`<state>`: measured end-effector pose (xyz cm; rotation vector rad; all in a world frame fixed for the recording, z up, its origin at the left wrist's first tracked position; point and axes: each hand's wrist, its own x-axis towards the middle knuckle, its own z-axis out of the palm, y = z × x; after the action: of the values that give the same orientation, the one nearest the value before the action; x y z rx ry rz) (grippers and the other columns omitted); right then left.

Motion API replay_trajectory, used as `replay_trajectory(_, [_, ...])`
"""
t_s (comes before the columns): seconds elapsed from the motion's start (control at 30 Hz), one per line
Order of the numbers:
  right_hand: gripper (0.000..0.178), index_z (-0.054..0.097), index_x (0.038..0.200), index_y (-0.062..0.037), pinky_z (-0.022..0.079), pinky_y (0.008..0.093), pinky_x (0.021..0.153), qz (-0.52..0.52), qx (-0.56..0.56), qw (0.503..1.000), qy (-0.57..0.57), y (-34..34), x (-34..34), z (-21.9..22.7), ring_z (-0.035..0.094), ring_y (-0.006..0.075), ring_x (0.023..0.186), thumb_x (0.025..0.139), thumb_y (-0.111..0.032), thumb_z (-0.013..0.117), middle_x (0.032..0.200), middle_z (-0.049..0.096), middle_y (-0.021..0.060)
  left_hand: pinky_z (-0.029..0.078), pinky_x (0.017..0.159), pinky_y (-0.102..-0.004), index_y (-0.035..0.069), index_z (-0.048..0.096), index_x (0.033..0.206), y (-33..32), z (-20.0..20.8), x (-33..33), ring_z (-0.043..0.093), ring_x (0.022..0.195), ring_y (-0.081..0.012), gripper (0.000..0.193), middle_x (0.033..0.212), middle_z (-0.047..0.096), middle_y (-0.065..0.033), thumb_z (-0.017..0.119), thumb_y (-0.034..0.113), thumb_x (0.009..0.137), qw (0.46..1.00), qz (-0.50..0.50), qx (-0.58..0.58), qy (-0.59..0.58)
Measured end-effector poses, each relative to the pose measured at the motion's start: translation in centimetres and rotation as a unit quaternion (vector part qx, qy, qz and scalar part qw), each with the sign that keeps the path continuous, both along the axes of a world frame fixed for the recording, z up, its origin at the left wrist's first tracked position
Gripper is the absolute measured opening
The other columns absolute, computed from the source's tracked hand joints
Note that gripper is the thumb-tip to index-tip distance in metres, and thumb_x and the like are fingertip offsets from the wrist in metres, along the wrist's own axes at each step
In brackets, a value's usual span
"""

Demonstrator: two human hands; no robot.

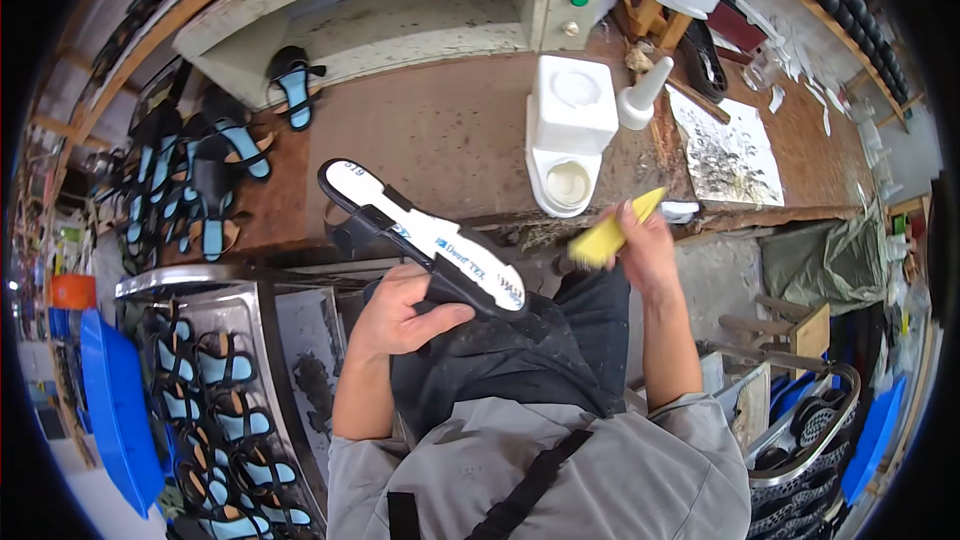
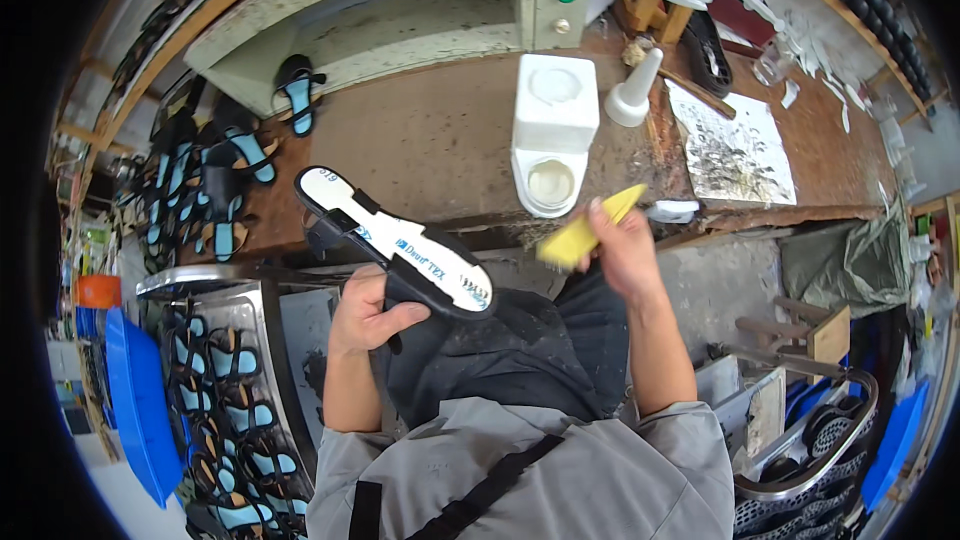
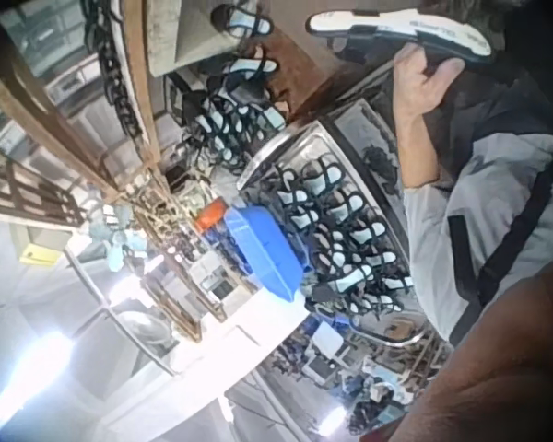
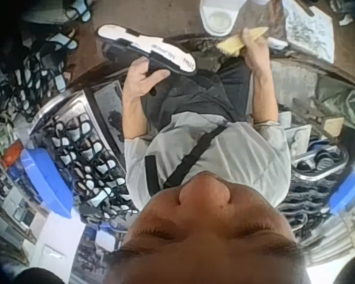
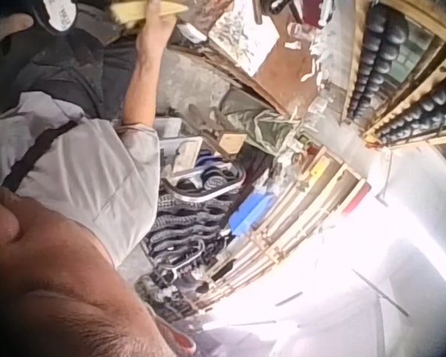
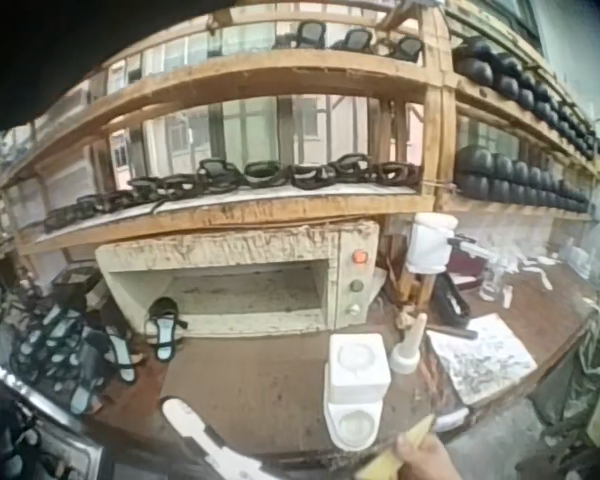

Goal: Apply glue to the edges and soles of shoes using a brush.

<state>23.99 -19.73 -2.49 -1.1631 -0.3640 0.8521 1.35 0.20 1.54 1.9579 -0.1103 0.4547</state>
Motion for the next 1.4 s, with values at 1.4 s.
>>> replay_trajectory(1.4, [0.015, 0.064, 0.079, 0.0032, 0.046, 0.0286, 0.052, 0.01, 0.128, 0.913, -0.387, 0.4, -6.6, 8.5, 0.06, 0.0207, 0.057, 0.069, -0.005, 0.071, 0.07, 0.064, 0.0127, 0.046, 0.062, -0.0365, -0.001, 0.061, 0.082, -2.0, 2.2, 2.3, 0.059, 0.07, -0.0344, 0.018, 0.082, 0.061, -0.0162, 0.067, 0.009, 0.068, 0.971, -0.179, -0.125, -0.093])
